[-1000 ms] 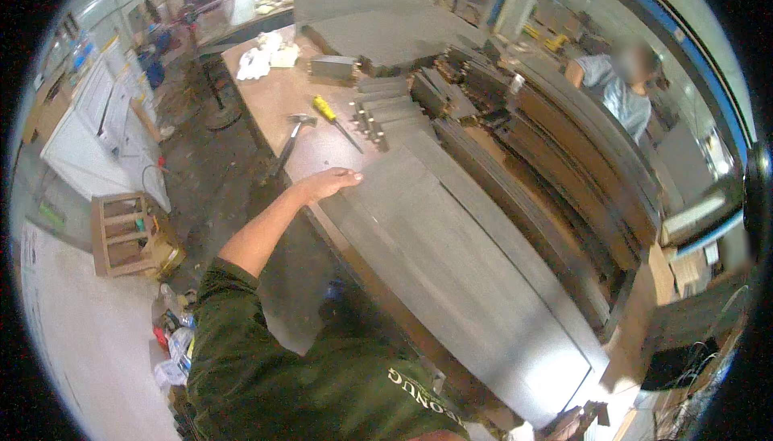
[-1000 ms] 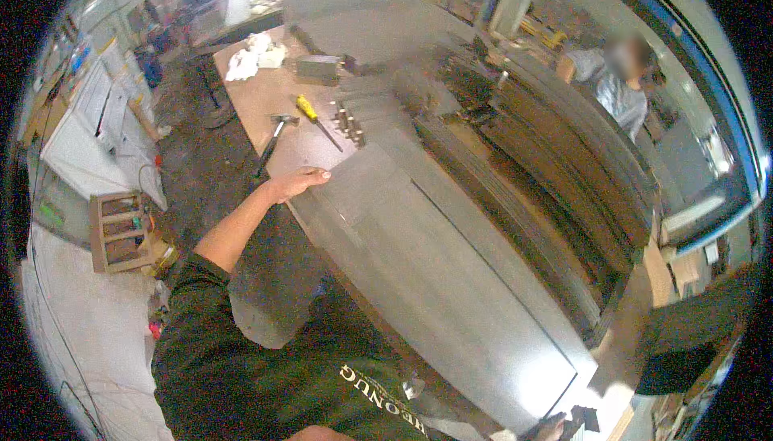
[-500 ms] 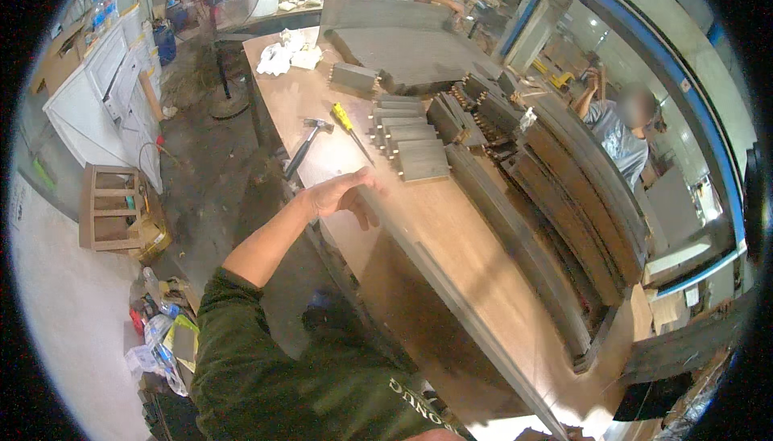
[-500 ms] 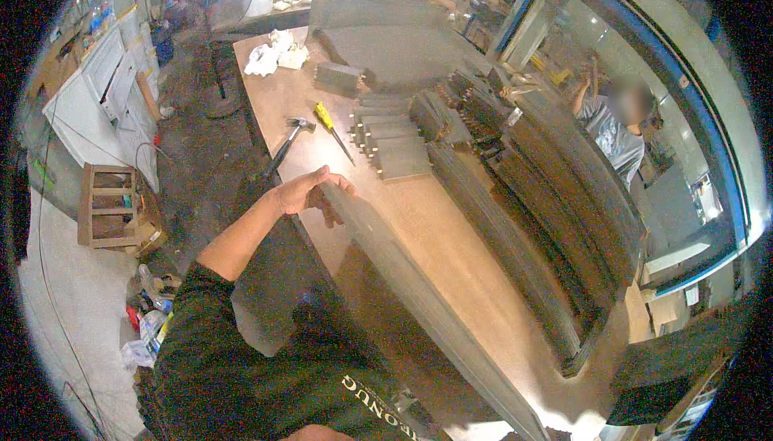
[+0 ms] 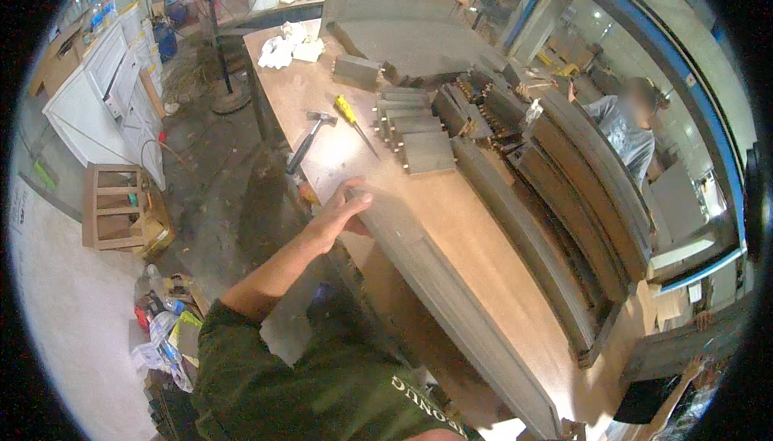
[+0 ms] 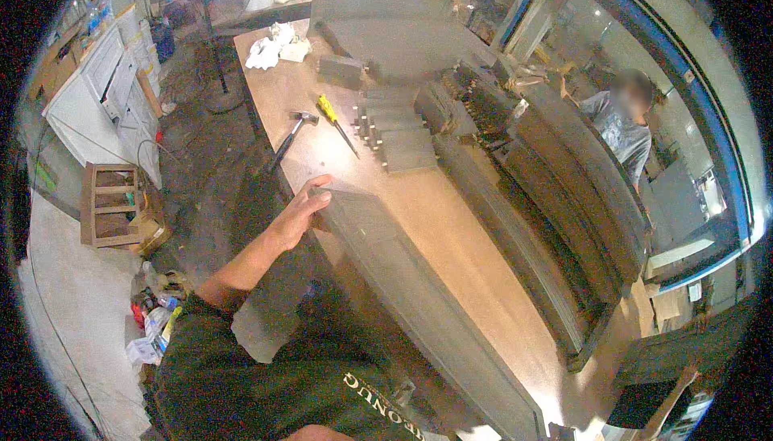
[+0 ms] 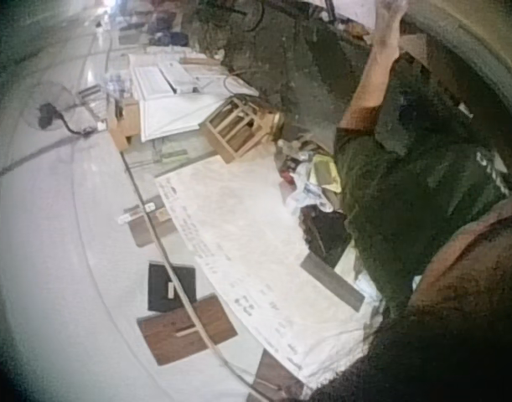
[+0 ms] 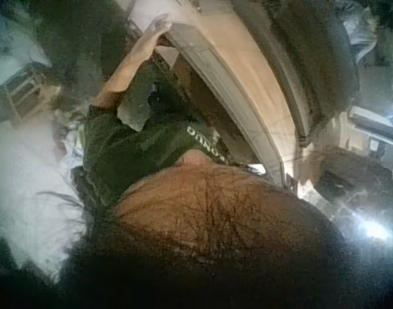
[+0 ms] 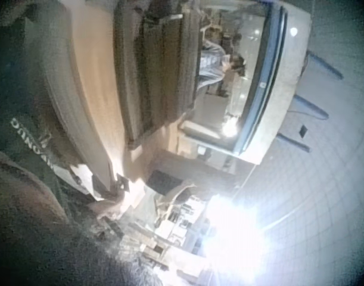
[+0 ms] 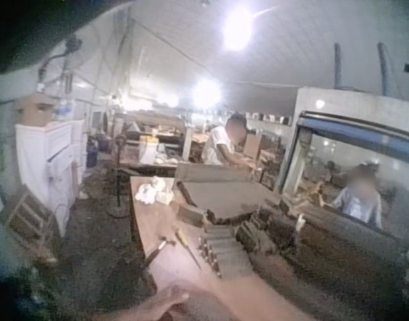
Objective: The person aligns and hammers wooden furniture components, wipes the surfaces with a cloth, and stacks the finished pieces on a table.
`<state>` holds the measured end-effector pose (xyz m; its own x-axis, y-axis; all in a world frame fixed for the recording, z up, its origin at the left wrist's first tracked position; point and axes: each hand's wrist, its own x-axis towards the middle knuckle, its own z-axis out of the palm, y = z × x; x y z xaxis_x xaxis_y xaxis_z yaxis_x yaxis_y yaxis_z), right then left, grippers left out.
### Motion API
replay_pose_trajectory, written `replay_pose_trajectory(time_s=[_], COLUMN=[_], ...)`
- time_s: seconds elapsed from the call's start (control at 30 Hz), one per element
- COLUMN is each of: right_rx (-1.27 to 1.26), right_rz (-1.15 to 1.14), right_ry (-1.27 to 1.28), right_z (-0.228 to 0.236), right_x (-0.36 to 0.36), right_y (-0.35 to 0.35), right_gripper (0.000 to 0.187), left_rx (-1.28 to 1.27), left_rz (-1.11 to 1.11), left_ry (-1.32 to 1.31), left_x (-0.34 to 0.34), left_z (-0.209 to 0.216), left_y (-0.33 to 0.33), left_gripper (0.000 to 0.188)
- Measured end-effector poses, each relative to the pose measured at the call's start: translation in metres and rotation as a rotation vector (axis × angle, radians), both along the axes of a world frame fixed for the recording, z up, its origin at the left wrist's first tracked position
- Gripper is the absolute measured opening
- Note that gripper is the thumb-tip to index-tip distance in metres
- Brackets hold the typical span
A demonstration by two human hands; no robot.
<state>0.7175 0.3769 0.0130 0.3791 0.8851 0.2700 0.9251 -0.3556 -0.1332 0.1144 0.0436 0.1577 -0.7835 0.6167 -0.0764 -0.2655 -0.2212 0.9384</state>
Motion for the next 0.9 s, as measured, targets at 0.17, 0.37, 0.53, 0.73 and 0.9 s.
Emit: replay_pose_trajectory(time_s=[0.17, 0.37, 0.53, 0.73, 0.9], right_rx=[-0.042, -0.094, -0.121, -0.145, -0.168], right_rz=[-0.006, -0.060, -0.104, -0.127, -0.178], right_ry=[-0.030, -0.063, -0.095, -0.121, -0.144], right_z=[-0.006, -0.013, -0.016, -0.015, -0.016], right_x=[0.008, 0.034, 0.044, 0.051, 0.052], right_y=[0.004, 0.003, -0.004, -0.006, -0.011], right_gripper=[0.073, 0.072, 0.072, 0.072, 0.072], left_rx=[-0.378, -0.962, -0.512, -0.388, -0.318], left_rz=[0.177, 0.293, 0.440, 0.163, -0.265], left_ry=[0.105, 0.293, -0.125, -0.062, -0.208], left_x=[0.014, 0.017, 0.052, 0.065, 0.028], left_z=[-0.059, -0.125, -0.140, -0.154, -0.144], left_y=[-0.035, -0.057, -0.027, -0.030, -0.055], left_gripper=[0.055, 0.056, 0.055, 0.048, 0.041])
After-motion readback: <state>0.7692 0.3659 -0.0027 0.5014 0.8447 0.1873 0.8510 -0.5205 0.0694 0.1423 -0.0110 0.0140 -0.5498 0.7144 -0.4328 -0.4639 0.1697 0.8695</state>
